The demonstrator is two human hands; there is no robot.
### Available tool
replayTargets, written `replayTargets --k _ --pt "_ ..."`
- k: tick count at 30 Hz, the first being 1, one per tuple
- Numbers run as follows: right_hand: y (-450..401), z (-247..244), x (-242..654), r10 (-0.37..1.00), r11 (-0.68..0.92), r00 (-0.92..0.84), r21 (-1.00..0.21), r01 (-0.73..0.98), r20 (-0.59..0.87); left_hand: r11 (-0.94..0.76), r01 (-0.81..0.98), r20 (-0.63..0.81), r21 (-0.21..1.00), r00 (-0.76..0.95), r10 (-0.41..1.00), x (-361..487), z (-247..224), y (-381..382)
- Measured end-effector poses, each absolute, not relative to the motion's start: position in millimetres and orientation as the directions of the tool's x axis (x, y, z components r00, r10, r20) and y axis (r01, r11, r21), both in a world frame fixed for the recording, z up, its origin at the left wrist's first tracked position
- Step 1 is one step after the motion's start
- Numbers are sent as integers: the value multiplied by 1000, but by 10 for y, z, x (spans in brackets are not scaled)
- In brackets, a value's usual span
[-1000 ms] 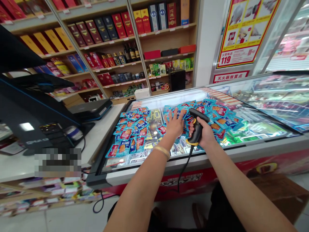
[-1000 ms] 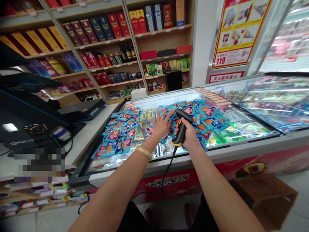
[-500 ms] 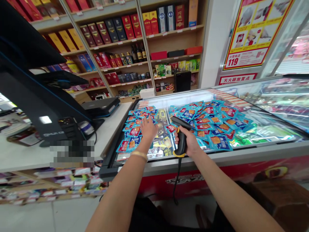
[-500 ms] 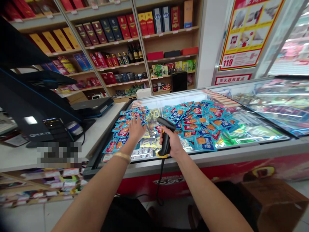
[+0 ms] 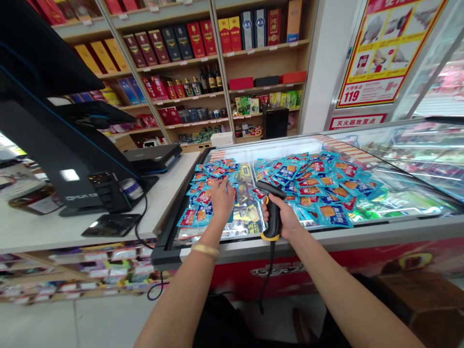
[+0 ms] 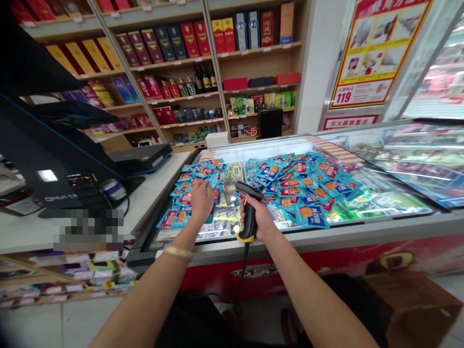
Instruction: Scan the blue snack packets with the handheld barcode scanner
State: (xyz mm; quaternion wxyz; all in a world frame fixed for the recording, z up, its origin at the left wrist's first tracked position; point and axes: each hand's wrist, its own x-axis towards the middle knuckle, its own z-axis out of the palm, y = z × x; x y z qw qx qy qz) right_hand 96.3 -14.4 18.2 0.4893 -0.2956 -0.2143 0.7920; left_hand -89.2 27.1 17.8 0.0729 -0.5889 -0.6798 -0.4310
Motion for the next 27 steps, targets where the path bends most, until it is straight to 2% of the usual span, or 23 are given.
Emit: replayTargets --k 3,6,8,16,27 --pt "-147 180 964 898 -437 -359 -625 -647 -255 -179 598 488 781 -406 772 -814 64 170" --pt "-151 176 966 897 -437 -359 -626 -646 -256 -219 367 377 904 -444 813 -704 5 62" --pt "-154 171 966 900 -431 -359 -627 -649 -248 -235 330 370 914 -440 818 -647 12 8" --pt "-153 139 964 900 -424 -384 -623 -657 -207 -252 418 401 873 -319 859 -592 29 -31" --pt "-155 147 964 905 -411 -370 -650 -639 -209 -284 338 381 897 -270 884 -592 -42 -9"
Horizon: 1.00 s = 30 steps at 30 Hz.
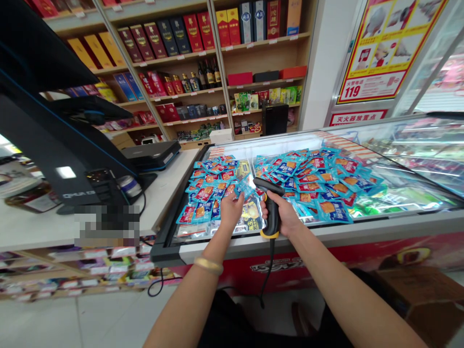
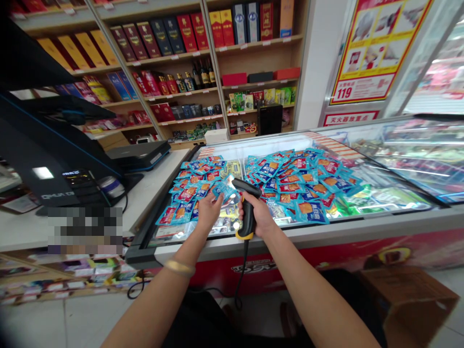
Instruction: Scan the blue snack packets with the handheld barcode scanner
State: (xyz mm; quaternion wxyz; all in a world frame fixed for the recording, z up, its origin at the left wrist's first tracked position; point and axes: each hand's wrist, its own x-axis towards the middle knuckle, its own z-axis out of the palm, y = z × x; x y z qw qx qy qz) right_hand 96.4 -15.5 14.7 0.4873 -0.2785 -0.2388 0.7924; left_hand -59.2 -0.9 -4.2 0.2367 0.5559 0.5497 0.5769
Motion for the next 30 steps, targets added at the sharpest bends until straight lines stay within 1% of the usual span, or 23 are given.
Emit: replayTargets --k 4,6,8,11,13,15,17,20,23,26,28,30 --pt "-155 150 957 904 -414 -375 -645 -642 -207 -287 328 378 900 -260 888 -613 -98 11" --pt "-156 155 958 903 -418 -373 -634 -651 -212 -273 384 388 882 -264 883 -620 -100 11" --pt "-157 166 978 907 -414 -361 -624 -663 -219 -250 484 410 839 -258 875 -608 -70 8" --pt "-149 186 1071 922 -384 -329 -615 -689 -207 -255 658 483 708 -188 855 -520 32 24" --pt "-133 197 1187 937 -346 -300 -614 -710 -181 -318 745 556 586 -85 827 -398 125 71" --pt "-105 203 1341 953 -299 -257 -622 -724 -159 -397 783 616 478 24 788 -228 222 157" --pt "-68 209 1516 967 -253 -206 -632 -732 -149 -448 796 638 406 105 763 -23 314 281" --pt "-7 225 1768 980 -201 -150 -629 -751 -134 -439 837 585 327 186 790 301 415 491" --pt "48 249 1958 986 -163 -110 -604 -780 -123 -405 886 476 225 263 839 570 433 648" --pt "91 261 2067 988 -145 -88 -601 -786 -124 -414 902 375 121 345 860 721 358 706" --pt "111 257 2103 988 -148 -89 -607 -781 -126 -410 907 328 91 362 873 756 292 708" --pt "122 249 2117 988 -149 -92 -613 -776 -124 -399 913 316 86 355 880 757 251 698"
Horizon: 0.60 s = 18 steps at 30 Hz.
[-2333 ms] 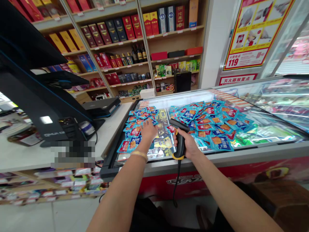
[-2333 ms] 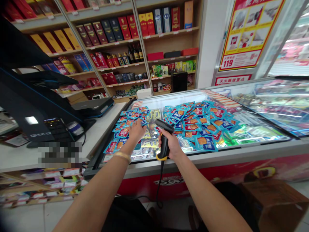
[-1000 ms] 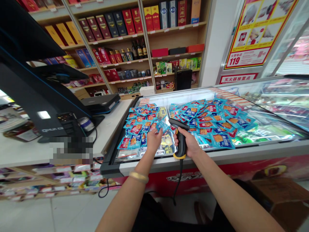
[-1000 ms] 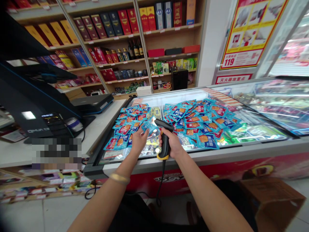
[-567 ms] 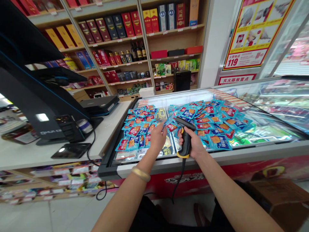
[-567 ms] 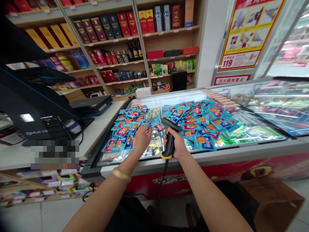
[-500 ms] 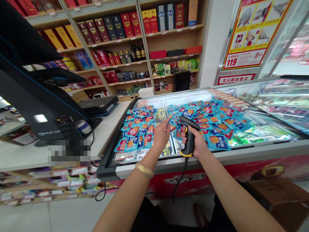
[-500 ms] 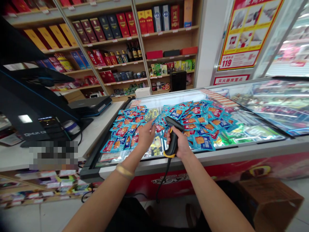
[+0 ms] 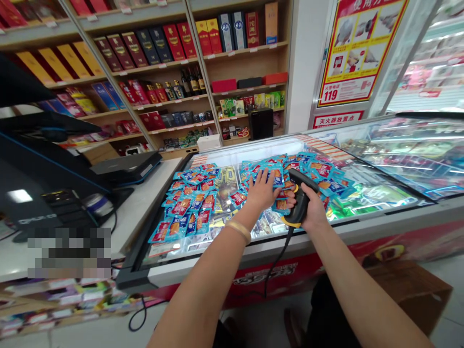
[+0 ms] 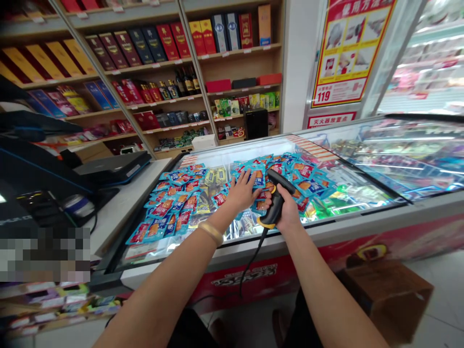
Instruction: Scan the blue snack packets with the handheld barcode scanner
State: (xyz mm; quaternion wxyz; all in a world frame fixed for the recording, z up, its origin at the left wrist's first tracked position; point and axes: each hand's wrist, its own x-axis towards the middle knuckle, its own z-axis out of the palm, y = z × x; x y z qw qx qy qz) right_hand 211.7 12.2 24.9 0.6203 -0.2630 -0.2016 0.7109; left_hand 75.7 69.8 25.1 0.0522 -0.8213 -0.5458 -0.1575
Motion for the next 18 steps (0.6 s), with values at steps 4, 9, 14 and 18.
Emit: replayTargets --k 4,9,14,18 --pt "121 252 2098 990 -134 -84 -617 -775 -110 -396 914 377 93 335 863 705 280 649" --pt "77 300 1936 983 -177 -117 -560 -809 -142 -329 931 455 161 226 861 426 385 488" --pt "-1 307 1509 964 -265 -214 -563 -783 -157 -170 969 517 180 54 854 -261 377 252" --pt "-99 252 1052 926 -376 -329 -557 -740 -188 67 972 525 224 -178 833 -898 314 9"
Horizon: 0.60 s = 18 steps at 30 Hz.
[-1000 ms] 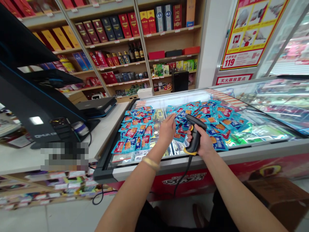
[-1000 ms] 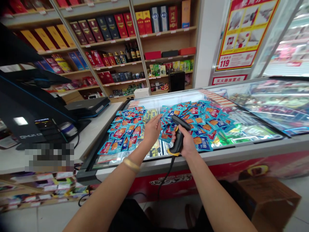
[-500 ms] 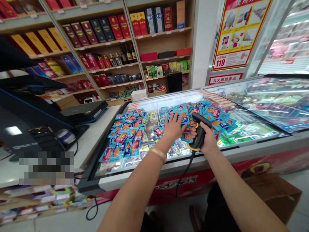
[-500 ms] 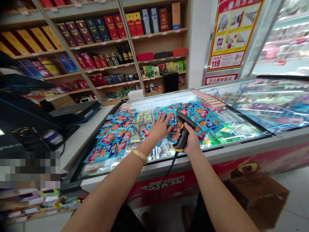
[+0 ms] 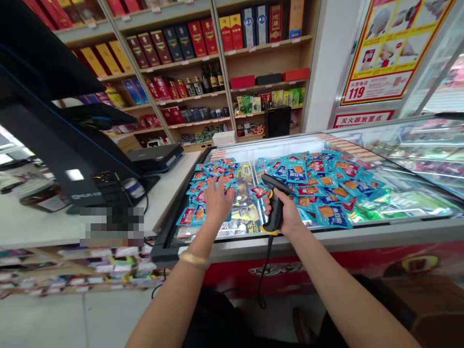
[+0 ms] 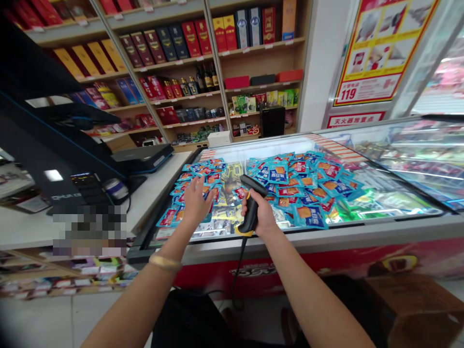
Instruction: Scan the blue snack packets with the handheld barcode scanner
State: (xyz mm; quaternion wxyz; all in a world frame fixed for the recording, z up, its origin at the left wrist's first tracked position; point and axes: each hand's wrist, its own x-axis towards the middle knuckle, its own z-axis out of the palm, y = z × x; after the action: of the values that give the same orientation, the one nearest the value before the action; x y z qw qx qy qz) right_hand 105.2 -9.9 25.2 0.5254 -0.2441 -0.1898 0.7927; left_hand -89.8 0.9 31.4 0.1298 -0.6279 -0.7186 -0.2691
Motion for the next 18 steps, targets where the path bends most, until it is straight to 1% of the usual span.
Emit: replayTargets --k 3,5,8,10,14,18 --pt "-189 196 750 891 -446 -407 -548 -708 -199 234 939 501 254 -334 798 -1246 261 -166" --pt "-241 164 605 870 -480 -449 -552 -682 -203 321 908 451 270 -414 791 -1378 224 -237" --pt "-286 135 494 849 -509 -486 -575 -641 -210 376 885 348 275 -456 819 -1446 170 -255" --pt "-295 127 483 842 -516 -496 -588 -624 -212 387 881 310 272 -460 832 -1435 143 -232" --pt "-301 135 522 833 -530 -499 -603 -596 -239 401 870 338 287 -483 807 -1387 119 -204" --pt "-317 147 539 832 -532 -494 -610 -587 -251 375 872 428 315 -483 764 -1366 116 -235"
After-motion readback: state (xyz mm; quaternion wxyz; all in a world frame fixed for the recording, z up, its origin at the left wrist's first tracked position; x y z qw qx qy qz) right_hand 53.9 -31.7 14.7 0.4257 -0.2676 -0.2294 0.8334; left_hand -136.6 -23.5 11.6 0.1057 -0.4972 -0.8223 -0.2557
